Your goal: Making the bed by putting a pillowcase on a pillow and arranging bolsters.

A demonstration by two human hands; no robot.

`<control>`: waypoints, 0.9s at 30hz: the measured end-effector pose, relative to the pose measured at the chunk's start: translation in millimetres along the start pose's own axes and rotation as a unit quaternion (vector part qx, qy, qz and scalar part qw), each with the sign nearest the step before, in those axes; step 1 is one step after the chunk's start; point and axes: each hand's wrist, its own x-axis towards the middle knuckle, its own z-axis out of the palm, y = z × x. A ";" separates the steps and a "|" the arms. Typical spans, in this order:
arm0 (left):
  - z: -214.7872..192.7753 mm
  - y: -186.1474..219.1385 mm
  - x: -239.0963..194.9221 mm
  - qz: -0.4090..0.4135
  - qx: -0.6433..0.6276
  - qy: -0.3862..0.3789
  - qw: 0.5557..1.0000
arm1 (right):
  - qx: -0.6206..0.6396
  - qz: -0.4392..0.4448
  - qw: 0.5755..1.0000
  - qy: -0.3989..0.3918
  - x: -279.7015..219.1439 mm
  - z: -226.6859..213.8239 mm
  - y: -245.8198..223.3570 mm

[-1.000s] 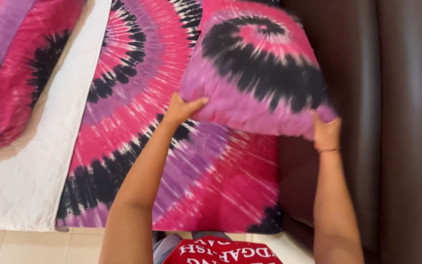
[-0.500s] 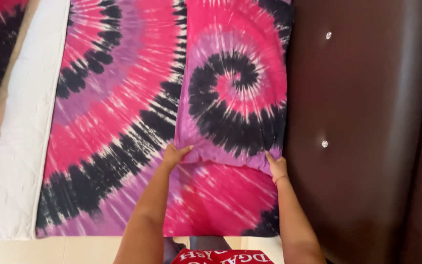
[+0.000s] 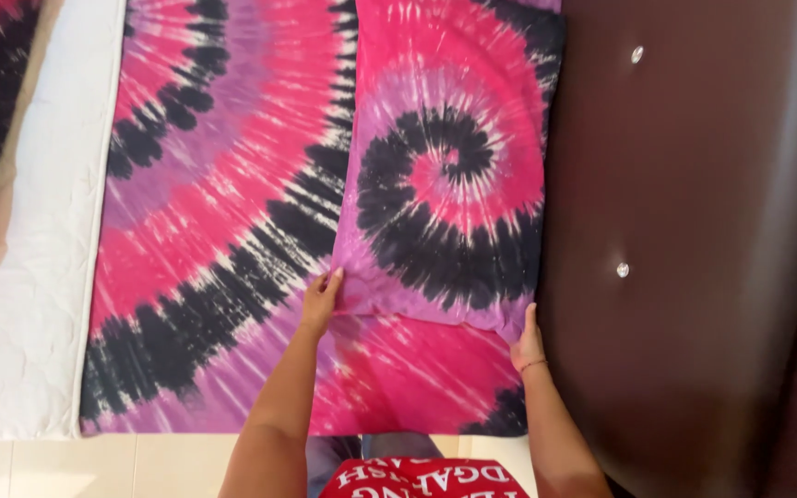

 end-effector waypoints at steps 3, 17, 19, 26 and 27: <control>8.9 33.1 -37.0 0.088 0.199 0.090 0.972 | -0.176 0.011 0.976 0.126 10.0 -8.5 26.6; 1.2 -33.7 -22.5 0.152 0.122 0.181 0.964 | -0.049 0.075 0.990 0.109 47.6 -64.6 67.2; 7.6 -27.2 -37.2 0.054 0.085 0.195 0.976 | 0.036 0.078 0.992 0.090 57.9 -72.5 71.5; -19.8 9.2 -74.6 0.135 0.137 0.195 0.962 | -0.023 -0.078 0.983 0.165 121.8 -150.6 130.5; -26.3 -0.5 -61.3 0.063 0.150 0.195 0.967 | 0.026 -0.040 0.991 0.124 148.5 -168.4 145.6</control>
